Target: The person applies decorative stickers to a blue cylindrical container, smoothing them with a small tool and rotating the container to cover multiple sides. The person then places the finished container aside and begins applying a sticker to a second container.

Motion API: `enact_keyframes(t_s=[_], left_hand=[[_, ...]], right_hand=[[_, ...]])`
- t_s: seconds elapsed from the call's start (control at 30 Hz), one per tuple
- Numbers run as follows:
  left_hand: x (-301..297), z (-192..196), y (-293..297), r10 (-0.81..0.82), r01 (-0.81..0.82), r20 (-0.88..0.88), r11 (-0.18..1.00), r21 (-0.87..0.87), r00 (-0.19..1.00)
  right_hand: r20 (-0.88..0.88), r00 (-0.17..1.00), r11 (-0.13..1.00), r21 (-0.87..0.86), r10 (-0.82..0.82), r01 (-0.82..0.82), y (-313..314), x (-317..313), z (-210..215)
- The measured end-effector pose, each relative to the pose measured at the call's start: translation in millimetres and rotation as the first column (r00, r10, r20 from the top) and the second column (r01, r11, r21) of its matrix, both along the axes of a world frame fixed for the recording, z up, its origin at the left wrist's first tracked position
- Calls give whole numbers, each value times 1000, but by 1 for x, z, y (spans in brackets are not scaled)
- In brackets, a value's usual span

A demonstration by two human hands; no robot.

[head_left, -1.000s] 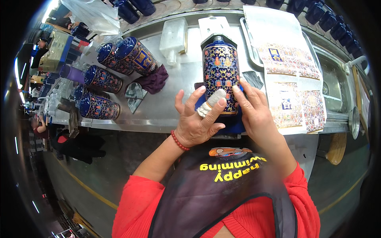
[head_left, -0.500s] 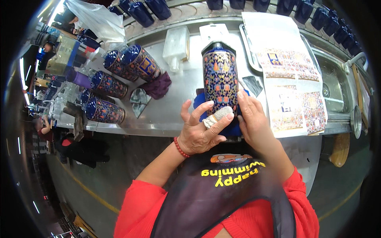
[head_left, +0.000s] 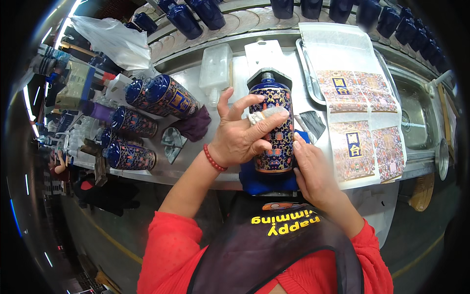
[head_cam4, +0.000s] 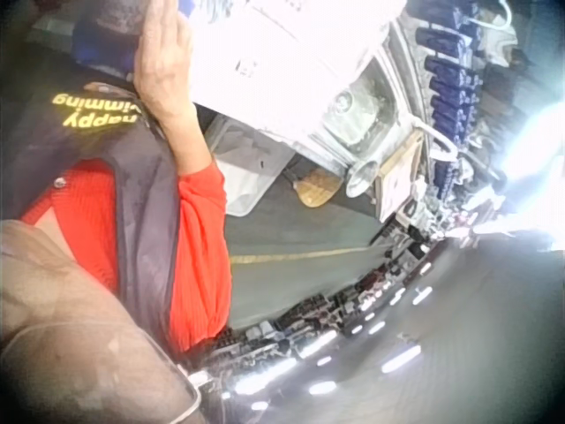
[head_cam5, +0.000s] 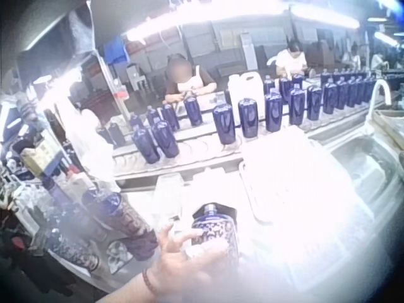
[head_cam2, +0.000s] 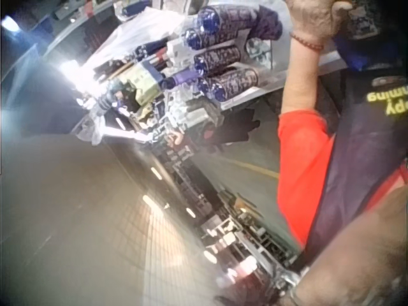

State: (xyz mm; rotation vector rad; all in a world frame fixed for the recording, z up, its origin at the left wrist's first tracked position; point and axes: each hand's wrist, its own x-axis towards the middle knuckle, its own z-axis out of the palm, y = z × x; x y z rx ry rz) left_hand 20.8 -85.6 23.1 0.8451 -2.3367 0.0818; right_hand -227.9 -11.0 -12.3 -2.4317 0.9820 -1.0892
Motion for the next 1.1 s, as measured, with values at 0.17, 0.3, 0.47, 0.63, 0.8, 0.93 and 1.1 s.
enact_keyframes(t_s=[0.17,0.3,0.47,0.63,0.8,0.93,1.1], left_hand=[[4,0,-10,-15,19,-52,997,76,999],[1,-1,-1,74,-36,-311,992,125,948],[4,-5,23,119,-126,-134,991,-41,984],[4,-12,30,148,-153,-57,984,-92,987],[3,-14,29,131,-139,-98,987,-80,987],[4,-16,29,130,-139,-125,988,-67,984],[4,-19,28,112,-120,-138,991,-52,984]], right_hand=[[15,1000,999,44,22,-23,-4,-2,6],[-29,1000,1000,-12,-3,3,-19,-9,14],[-50,996,992,-108,-69,63,-46,-5,23],[78,994,996,-30,-79,82,-66,4,39],[137,990,999,52,-13,5,-82,15,57],[105,994,1000,10,-4,3,-87,24,64],[48,999,999,-42,-16,18,-91,28,67]])
